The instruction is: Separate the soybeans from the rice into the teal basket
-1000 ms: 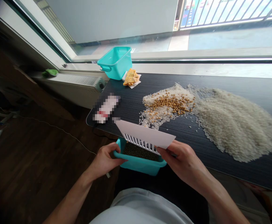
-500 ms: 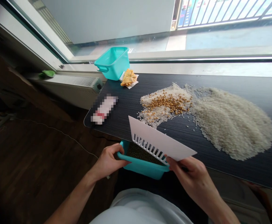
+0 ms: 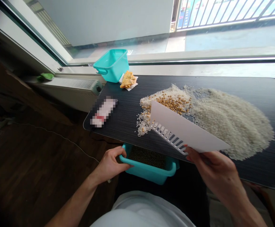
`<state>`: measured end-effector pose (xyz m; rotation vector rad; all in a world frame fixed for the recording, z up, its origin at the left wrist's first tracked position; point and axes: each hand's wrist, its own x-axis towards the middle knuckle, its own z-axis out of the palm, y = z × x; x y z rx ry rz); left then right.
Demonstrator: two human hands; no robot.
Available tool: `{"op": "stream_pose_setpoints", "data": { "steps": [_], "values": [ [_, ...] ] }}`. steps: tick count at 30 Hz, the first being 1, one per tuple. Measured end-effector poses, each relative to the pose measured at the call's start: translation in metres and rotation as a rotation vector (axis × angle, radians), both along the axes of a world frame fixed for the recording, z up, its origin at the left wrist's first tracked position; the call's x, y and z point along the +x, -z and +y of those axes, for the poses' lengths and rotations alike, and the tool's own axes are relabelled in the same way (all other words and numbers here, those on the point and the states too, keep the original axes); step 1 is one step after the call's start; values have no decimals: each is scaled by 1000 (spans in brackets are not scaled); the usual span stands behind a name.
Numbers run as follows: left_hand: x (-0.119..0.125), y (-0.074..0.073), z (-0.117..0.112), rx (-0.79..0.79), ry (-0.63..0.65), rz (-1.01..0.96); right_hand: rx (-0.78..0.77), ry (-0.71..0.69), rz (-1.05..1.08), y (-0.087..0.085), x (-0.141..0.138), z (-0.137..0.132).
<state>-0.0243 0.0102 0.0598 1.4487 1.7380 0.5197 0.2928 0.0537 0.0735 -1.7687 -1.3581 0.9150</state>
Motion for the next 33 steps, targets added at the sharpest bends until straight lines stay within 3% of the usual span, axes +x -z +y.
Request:
{"op": "stream_pose_setpoints", "data": {
  "steps": [3, 8, 16, 20, 24, 33],
  "values": [
    [1, -2, -2, -11, -8, -8, 17, -162, 14, -3, -10, 16],
    [0, -5, -3, -27, -23, -12, -12, -266, -10, -5, -6, 22],
    [0, -1, -1, -12, -7, -6, 29, -222, -42, -7, -12, 28],
    [1, -2, -2, -20, -12, -2, 10, -271, 17, -7, -19, 39],
    [2, -4, -2, -23, -21, -5, -67, -339, 44, -8, -10, 38],
    [3, -3, 0, -24, -9, -6, -90, -324, 38, -4, 13, 18]
  ]
}}
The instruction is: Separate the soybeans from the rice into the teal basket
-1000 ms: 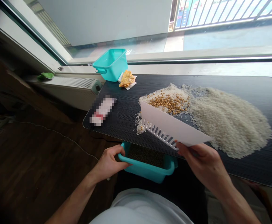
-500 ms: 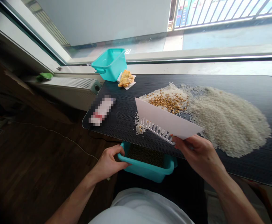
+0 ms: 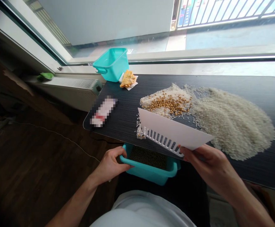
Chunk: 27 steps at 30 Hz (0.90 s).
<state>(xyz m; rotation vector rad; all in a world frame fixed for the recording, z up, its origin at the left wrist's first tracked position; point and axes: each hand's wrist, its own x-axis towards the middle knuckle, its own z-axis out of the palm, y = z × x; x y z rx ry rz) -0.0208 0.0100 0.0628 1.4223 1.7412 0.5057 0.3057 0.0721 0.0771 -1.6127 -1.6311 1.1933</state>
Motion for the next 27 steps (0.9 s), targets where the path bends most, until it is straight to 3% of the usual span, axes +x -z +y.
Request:
{"op": "stream_pose_setpoints", "data": {
  "steps": [6, 12, 16, 20, 27],
  "values": [
    [-1, 0, -1, -10, -4, -2, -22, -6, 2, -1, 3, -5],
    [-1, 1, -2, -7, 5, -7, 15, 86, 93, -4, -23, 6],
    [-1, 1, -2, 2, 9, -8, -11, 12, 120, -6, -32, 10],
    [-1, 1, -2, -9, -1, -15, 44, -53, 23, -7, -20, 6],
    [-3, 2, -1, -6, -3, -15, 37, 14, -40, -7, 2, -4]
  ]
}}
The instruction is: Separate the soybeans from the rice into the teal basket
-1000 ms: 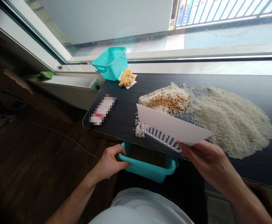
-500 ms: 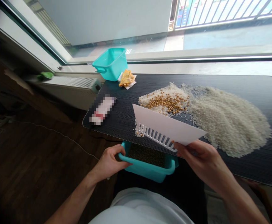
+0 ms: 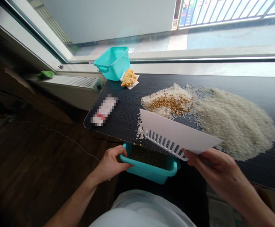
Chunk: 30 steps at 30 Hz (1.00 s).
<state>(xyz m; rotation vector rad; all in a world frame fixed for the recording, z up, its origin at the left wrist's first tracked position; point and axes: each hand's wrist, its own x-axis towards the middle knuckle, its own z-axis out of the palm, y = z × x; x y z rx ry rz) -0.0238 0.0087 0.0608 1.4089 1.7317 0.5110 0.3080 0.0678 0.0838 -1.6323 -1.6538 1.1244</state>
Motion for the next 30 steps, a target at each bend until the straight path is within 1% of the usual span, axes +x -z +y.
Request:
{"op": "stream_pose_setpoints", "data": {
  "steps": [6, 9, 11, 13, 15, 19, 20, 23, 26, 30],
  "values": [
    [0, 1, -1, 2, -2, -2, 28, -76, 33, -6, -15, -3],
    [0, 2, -2, 4, -8, -7, 48, -160, 14, -6, -16, -2],
    [0, 2, -2, 6, -11, -9, 54, -192, 8, -5, -16, -2],
    [-1, 3, -3, 7, -10, -8, 93, -163, 22, -3, -19, -4],
    [-2, 5, -3, 7, -14, -5, 182, -108, 44, 1, -28, -10],
    [-6, 9, -4, 20, -32, -6, 374, -58, 50, 16, -62, -23],
    [-6, 10, -5, 28, -36, -3, 389, -70, 41, 20, -71, -26],
    [-7, 8, -4, 41, -42, 12, 431, -4, 40, 31, -86, -29],
    [-8, 4, -4, 43, -35, 23, 444, 82, 22, 39, -82, -32],
    [-7, 3, -3, 51, -14, 35, 431, 231, -49, 46, -56, -40]
  ]
}}
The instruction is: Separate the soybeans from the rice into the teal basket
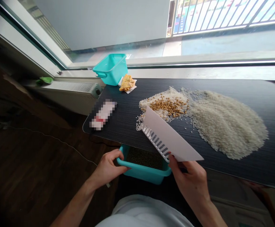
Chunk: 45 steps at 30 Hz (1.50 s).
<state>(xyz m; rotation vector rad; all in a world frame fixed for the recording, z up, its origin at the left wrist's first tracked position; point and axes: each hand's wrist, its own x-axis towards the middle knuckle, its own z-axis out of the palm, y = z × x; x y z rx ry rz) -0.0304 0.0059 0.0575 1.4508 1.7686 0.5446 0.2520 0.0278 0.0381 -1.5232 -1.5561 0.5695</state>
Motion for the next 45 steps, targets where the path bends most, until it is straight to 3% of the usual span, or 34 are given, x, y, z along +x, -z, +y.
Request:
{"op": "stream_pose_setpoints", "data": {
  "steps": [6, 11, 17, 22, 28, 32, 37, 45],
  "values": [
    [4, 3, 2, -2, 36, 0, -119, 202, 33, 1, 23, -2],
    [10, 3, 2, -12, 71, 20, -110, 308, 34, -2, 33, 6],
    [20, 6, 2, -15, 104, 27, -87, 490, 2, 1, 70, 15],
    [28, 8, 2, -17, 117, 24, -88, 574, -11, -11, 93, 20],
    [37, 5, 3, -55, 113, 22, -90, 451, 35, -24, 89, 29],
    [42, 4, 6, -87, 108, 26, -11, 330, -90, -18, 84, 53],
    [46, 3, 8, -113, 122, 7, 36, 275, -178, -10, 80, 76],
    [48, 3, 11, -162, 141, -4, 40, 139, -183, -7, 60, 64]
  ]
}}
